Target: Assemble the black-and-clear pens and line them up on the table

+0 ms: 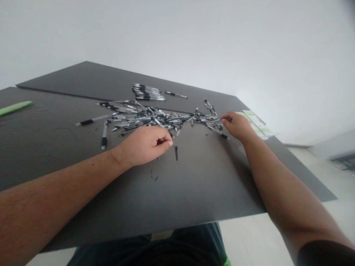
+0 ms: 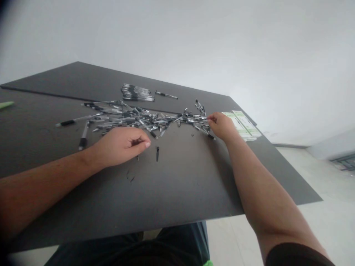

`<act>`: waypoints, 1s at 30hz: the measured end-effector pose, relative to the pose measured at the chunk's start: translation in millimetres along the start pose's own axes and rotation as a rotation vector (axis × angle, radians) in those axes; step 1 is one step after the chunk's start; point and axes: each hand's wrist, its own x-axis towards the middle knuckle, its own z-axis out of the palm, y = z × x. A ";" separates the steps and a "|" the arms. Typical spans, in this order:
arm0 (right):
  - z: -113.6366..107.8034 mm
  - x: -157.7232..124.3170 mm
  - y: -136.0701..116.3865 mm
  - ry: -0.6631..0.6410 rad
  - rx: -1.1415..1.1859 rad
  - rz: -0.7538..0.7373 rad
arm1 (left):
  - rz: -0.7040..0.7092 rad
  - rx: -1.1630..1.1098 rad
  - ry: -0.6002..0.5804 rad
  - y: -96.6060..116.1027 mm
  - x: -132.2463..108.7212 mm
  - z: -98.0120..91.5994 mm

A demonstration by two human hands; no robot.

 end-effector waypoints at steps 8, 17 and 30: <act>-6.1 -6.7 -21.4 -0.143 -0.067 -0.130 | -0.007 0.104 -0.001 3.0 0.1 -7.1; 4.3 -5.7 -21.8 -0.229 -0.120 -0.181 | -0.049 0.119 -0.024 2.8 1.3 -7.0; 7.9 -6.5 -32.9 -0.291 -0.160 -0.217 | -0.018 0.098 -0.012 1.7 0.0 -5.8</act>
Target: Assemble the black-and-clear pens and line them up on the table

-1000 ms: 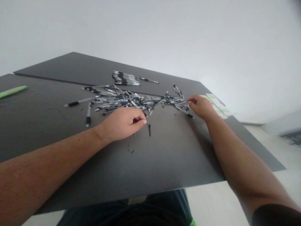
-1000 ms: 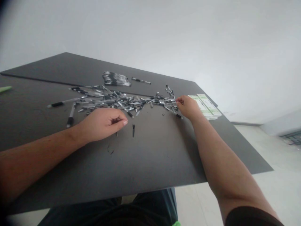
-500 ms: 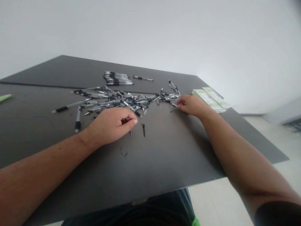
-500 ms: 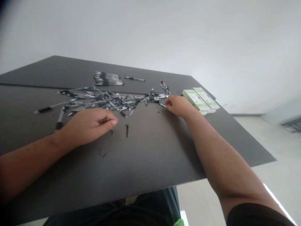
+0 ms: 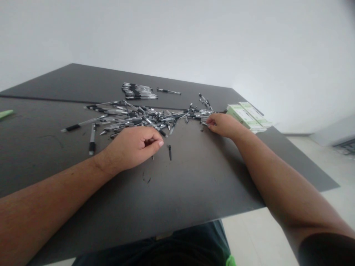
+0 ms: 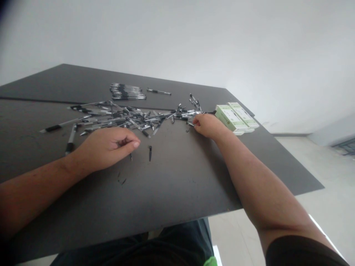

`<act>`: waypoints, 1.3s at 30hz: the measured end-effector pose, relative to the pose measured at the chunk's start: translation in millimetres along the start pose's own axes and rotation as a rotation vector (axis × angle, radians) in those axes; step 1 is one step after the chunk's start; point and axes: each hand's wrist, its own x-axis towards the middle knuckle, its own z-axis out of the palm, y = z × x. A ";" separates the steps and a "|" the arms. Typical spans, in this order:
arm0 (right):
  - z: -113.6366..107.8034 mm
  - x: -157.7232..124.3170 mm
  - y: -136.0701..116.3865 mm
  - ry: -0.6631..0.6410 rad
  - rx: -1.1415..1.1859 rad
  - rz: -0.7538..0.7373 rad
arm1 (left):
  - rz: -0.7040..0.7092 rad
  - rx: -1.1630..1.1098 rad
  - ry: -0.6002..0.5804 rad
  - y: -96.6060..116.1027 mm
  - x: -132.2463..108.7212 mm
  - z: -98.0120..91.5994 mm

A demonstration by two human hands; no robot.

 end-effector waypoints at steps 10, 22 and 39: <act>-19.0 -11.1 -4.3 0.449 0.148 0.001 | 0.006 0.009 -0.020 0.3 -0.6 -0.8; -19.0 -23.5 -19.6 0.519 0.501 0.060 | -0.045 0.012 0.002 5.7 0.7 -4.0; -3.9 -18.5 -25.0 0.410 0.786 -0.032 | -0.143 0.008 0.103 2.0 1.4 -3.7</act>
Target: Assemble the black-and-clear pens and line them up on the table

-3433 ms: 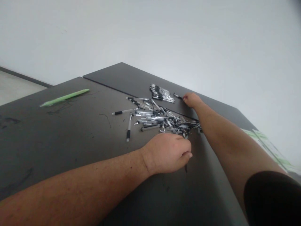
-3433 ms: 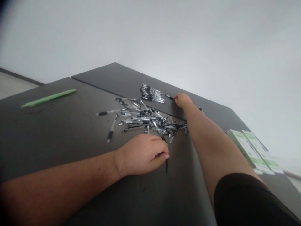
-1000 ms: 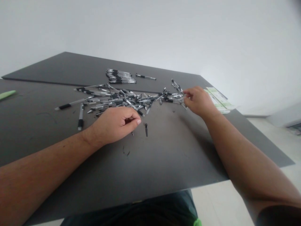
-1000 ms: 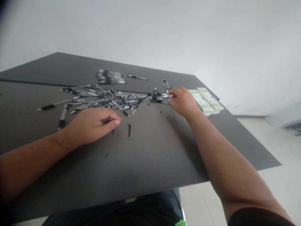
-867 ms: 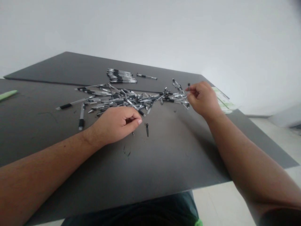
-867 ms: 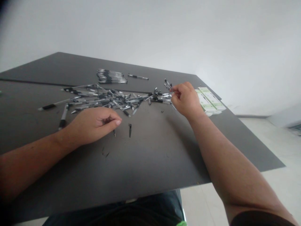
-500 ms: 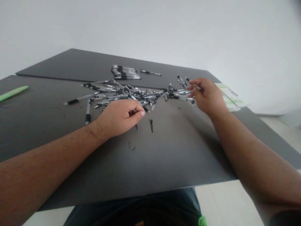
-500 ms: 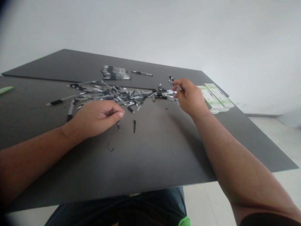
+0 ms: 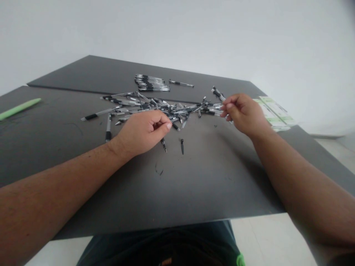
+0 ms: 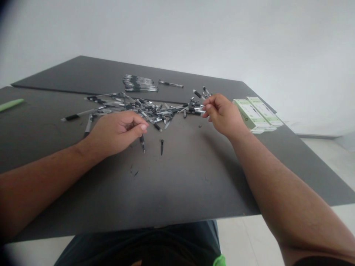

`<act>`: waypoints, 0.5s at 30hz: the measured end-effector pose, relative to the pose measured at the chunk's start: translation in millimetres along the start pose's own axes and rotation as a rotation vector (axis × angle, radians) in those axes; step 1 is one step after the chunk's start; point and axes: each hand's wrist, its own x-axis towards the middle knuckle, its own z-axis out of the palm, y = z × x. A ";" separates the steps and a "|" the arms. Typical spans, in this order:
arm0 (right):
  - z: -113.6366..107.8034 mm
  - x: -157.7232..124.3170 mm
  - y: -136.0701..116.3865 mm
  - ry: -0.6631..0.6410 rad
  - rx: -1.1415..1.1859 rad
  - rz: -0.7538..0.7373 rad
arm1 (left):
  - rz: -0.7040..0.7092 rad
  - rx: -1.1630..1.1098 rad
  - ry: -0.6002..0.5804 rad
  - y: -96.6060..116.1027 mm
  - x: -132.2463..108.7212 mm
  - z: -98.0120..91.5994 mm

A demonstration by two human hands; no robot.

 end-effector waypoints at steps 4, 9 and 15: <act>5.2 -0.7 -2.6 0.009 0.073 -0.044 | 0.013 -0.004 -0.007 -0.8 -0.6 0.9; 9.4 -2.3 -8.1 -0.054 -0.129 -0.075 | 0.035 -0.003 -0.001 -0.5 -0.9 1.1; 36.9 -11.9 -20.3 -0.282 -0.283 -0.398 | 0.041 0.013 -0.007 -1.6 0.9 3.9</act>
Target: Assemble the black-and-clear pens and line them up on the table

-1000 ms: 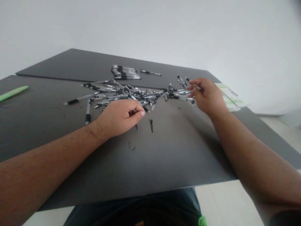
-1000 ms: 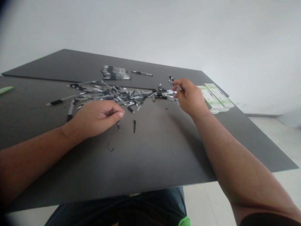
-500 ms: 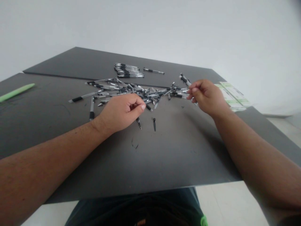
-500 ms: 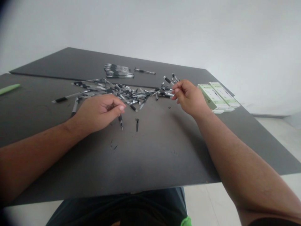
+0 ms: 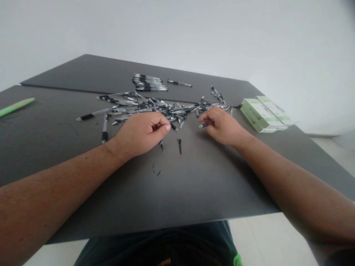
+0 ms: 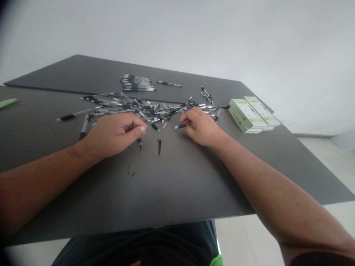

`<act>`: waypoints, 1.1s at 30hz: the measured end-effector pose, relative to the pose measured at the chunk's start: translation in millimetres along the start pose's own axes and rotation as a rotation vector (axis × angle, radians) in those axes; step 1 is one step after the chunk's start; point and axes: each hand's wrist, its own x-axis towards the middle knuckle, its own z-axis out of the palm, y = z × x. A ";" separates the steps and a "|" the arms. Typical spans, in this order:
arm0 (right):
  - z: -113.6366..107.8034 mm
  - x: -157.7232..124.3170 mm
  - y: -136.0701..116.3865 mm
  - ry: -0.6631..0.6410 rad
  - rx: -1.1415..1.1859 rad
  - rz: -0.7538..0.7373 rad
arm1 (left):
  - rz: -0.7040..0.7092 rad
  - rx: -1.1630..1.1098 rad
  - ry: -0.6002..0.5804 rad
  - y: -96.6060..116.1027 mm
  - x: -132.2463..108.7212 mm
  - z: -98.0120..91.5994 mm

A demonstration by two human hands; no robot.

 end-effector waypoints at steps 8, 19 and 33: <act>30.2 4.7 -27.1 -0.160 -0.003 -0.205 | 0.012 0.000 -0.023 2.2 2.6 2.4; 15.5 5.0 -31.4 -0.270 -0.037 -0.184 | 0.005 0.031 -0.062 -3.1 1.7 2.7; 16.7 1.9 -35.3 -0.258 -0.025 -0.151 | -0.004 0.048 -0.057 0.3 1.1 0.8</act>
